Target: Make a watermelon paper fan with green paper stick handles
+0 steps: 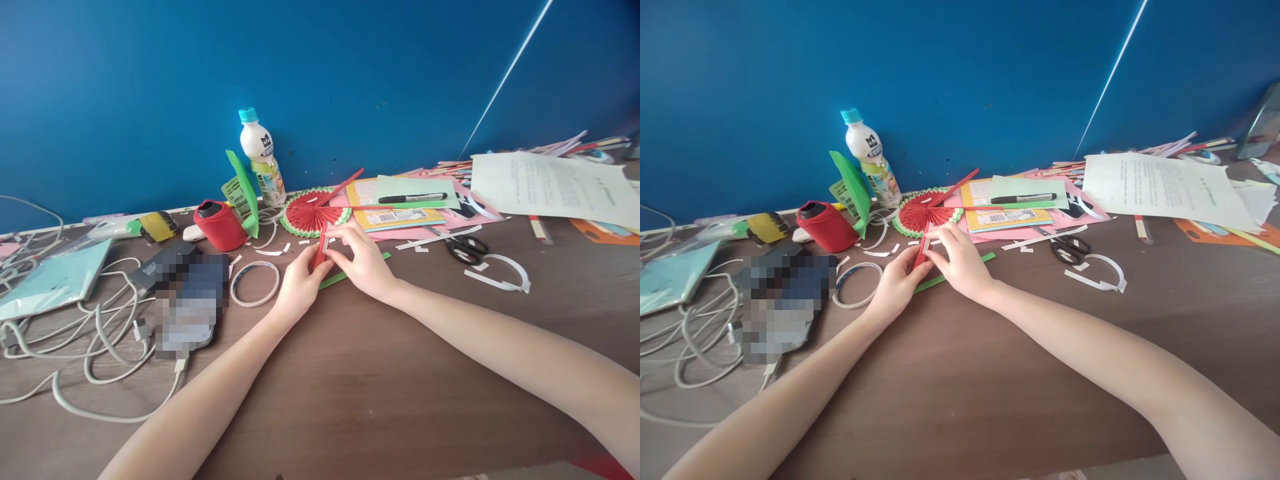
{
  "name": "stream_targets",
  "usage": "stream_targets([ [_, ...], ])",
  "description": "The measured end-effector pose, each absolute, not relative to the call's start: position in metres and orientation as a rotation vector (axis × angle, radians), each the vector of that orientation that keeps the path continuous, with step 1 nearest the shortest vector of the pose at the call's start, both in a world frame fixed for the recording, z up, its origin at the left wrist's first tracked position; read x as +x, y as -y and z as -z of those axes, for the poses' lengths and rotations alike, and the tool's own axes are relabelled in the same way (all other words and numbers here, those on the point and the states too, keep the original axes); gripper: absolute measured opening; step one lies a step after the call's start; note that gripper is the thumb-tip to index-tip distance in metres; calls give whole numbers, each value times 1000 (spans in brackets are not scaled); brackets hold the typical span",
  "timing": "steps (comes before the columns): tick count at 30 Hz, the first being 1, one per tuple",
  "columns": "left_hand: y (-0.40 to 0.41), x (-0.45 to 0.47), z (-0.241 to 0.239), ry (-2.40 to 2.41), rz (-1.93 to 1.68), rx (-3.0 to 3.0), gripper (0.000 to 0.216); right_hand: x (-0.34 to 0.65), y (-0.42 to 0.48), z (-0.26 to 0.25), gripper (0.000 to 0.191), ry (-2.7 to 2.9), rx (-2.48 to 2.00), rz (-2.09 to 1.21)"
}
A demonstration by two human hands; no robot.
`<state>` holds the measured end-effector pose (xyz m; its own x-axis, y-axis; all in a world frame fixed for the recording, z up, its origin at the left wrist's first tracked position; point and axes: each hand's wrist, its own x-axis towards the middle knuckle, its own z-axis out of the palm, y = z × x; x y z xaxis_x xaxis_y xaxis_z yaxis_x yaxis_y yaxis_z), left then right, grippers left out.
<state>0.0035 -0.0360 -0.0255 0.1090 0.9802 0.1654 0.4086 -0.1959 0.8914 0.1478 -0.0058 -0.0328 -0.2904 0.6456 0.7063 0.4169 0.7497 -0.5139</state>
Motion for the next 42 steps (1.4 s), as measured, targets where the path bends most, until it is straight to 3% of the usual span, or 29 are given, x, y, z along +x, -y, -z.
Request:
stream_targets([
  [8,40,5,20,-1476,-996,1793,24,150,5,35,9,1956,-789,-227],
  [21,41,5,21,-1430,-986,1826,29,153,5,35,23,2004,-794,-262],
  [42,43,5,20,-1431,-970,1867,31,153,4,37,12,1945,-758,-311],
])
